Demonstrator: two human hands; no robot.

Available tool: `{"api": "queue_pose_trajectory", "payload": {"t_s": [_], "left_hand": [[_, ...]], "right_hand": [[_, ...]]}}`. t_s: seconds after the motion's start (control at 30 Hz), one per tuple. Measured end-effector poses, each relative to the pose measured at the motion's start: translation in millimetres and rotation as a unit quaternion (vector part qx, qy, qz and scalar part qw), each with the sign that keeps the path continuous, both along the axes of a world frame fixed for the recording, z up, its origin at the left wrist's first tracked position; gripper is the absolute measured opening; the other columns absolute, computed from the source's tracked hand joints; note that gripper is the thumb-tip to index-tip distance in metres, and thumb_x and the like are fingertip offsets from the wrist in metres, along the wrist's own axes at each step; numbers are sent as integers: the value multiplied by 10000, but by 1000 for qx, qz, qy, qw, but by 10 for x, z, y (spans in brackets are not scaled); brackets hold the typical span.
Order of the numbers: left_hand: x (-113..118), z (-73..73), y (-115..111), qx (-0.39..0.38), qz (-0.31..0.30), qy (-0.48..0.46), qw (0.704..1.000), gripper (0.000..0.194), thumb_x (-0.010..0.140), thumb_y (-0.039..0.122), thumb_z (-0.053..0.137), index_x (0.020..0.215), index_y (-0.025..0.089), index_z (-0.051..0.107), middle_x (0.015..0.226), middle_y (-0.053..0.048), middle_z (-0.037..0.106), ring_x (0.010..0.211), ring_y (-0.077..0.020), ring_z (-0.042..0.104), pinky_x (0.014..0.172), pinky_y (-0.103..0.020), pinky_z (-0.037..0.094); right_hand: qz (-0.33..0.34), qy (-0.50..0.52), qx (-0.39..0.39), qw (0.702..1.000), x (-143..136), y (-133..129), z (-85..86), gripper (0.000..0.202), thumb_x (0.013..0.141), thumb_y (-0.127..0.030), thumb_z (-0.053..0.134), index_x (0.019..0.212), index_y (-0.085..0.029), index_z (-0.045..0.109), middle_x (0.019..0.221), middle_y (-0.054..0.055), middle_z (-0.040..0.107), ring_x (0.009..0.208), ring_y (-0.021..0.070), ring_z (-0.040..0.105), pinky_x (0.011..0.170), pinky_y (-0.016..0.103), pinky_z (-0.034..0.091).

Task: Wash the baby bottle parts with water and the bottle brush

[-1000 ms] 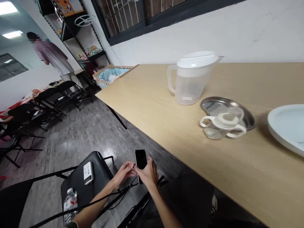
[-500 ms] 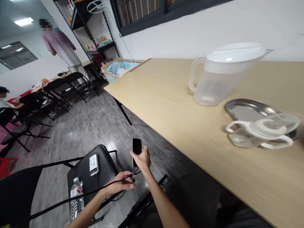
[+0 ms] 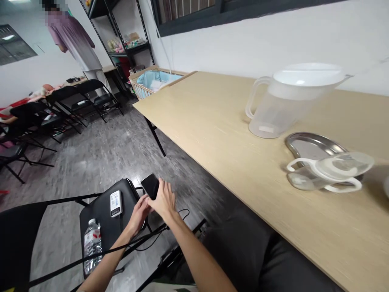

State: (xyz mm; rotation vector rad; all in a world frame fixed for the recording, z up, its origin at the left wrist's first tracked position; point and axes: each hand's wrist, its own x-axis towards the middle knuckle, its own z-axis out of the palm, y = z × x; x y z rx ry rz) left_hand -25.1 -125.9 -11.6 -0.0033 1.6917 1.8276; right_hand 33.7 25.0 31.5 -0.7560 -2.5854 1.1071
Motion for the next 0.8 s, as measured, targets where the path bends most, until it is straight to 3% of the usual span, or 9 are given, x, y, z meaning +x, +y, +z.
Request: {"api": "queue_pose_trajectory", "payload": {"t_s": [0.17,0.27,0.4,0.5,0.63,0.7,0.8], "left_hand": [[140,14,-70,26,22,-35,999,603,782,475,760,1303,244,566,1133,-82,703,963,-226,693,817,-330,562],[162,30,-150,23,12,-57,998,587,732,374,818,1254,214,603,1083,-98,712,923,-234,704,816,-337,568],[204,-33,-261,9,46,-51,998,590,695,342,840,1219,228,595,1038,-69,714,911,-217,702,848,-319,549],[251,-128,-370,-6,74,-37,997,588,653,381,857,1152,217,592,873,-11,695,794,-187,687,769,-284,542],[227,-258,-456,-26,86,-22,996,579,660,442,829,1119,187,583,748,24,631,648,-157,639,624,-259,517],[98,-314,-460,-46,93,-8,995,536,690,453,801,1097,173,594,761,13,631,624,-153,630,582,-257,506],[-283,-379,-470,-95,121,38,987,458,750,407,781,1099,170,604,887,-15,663,674,-153,643,598,-266,522]], "right_hand": [[-10,-42,-11,999,75,-469,-150,717,811,-373,635,1430,-178,331,1294,156,537,1226,328,455,878,436,494],[38,-72,-22,996,165,-624,-165,687,811,-226,599,1442,-179,333,1310,168,518,1234,339,442,904,461,488],[126,-55,-57,989,326,-689,-55,759,731,-180,653,1435,-156,370,1291,162,540,1223,333,465,990,474,455],[216,-18,-100,971,447,-680,54,731,722,-219,675,1405,-175,417,1345,112,547,1255,272,486,1084,379,404],[285,-5,-164,944,536,-636,110,711,753,-282,677,1407,-198,410,1344,99,585,1207,232,577,984,306,480],[262,-4,-204,943,590,-557,44,681,815,-314,626,1437,-207,368,1331,111,598,1149,229,619,939,328,502],[121,14,-278,953,777,-299,-197,579,855,-358,572,1397,-233,410,1308,99,608,1062,208,652,906,345,513]]}}
